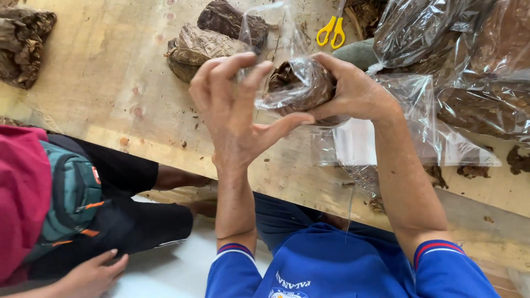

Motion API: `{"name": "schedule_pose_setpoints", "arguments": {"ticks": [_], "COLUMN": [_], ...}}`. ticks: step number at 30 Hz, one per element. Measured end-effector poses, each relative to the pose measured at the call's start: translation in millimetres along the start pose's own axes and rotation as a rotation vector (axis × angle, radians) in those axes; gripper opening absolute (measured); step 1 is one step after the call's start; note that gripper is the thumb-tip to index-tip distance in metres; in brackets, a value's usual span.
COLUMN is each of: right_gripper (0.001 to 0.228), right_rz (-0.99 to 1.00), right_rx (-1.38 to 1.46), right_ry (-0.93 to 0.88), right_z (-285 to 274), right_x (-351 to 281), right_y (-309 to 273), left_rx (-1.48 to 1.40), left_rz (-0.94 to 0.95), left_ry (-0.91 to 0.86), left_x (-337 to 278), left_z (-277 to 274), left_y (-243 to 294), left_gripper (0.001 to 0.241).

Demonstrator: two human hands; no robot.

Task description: Packaging bundles of dried tobacco leaves into clear plastic bags on a wooden workbench.

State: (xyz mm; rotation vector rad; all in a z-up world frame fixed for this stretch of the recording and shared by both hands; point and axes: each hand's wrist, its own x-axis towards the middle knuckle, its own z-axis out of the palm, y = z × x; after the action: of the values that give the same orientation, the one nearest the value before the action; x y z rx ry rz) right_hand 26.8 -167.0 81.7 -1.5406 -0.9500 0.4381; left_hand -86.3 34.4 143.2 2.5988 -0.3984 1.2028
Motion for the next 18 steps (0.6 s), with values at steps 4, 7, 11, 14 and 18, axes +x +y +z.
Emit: {"name": "schedule_pose_setpoints", "arguments": {"ticks": [4,7,11,14,18], "right_gripper": [0.083,0.09,0.103,0.105,0.058], "right_rz": [0.109,0.149,0.088,0.068,0.14], "right_rx": [-0.29,-0.383,-0.266,-0.162,0.13], "right_ry": [0.067,0.065,0.012,-0.025,-0.092], "right_z": [6,6,6,10,21], "right_x": [-4,-3,-3,-2,0], "right_y": [-6,-11,-11,-13,-9], "left_rx": [0.003,-0.17,-0.35,-0.439,-0.684], "left_rz": [0.128,0.214,-0.136,-0.283,-0.204], "left_ry": [-0.064,-0.048,-0.268,-0.43,-0.45], "left_x": [9,16,10,11,9], "left_z": [5,3,5,0,10], "left_y": [5,7,7,10,0], "left_gripper": [0.039,0.016,0.018,0.022,0.015]}}
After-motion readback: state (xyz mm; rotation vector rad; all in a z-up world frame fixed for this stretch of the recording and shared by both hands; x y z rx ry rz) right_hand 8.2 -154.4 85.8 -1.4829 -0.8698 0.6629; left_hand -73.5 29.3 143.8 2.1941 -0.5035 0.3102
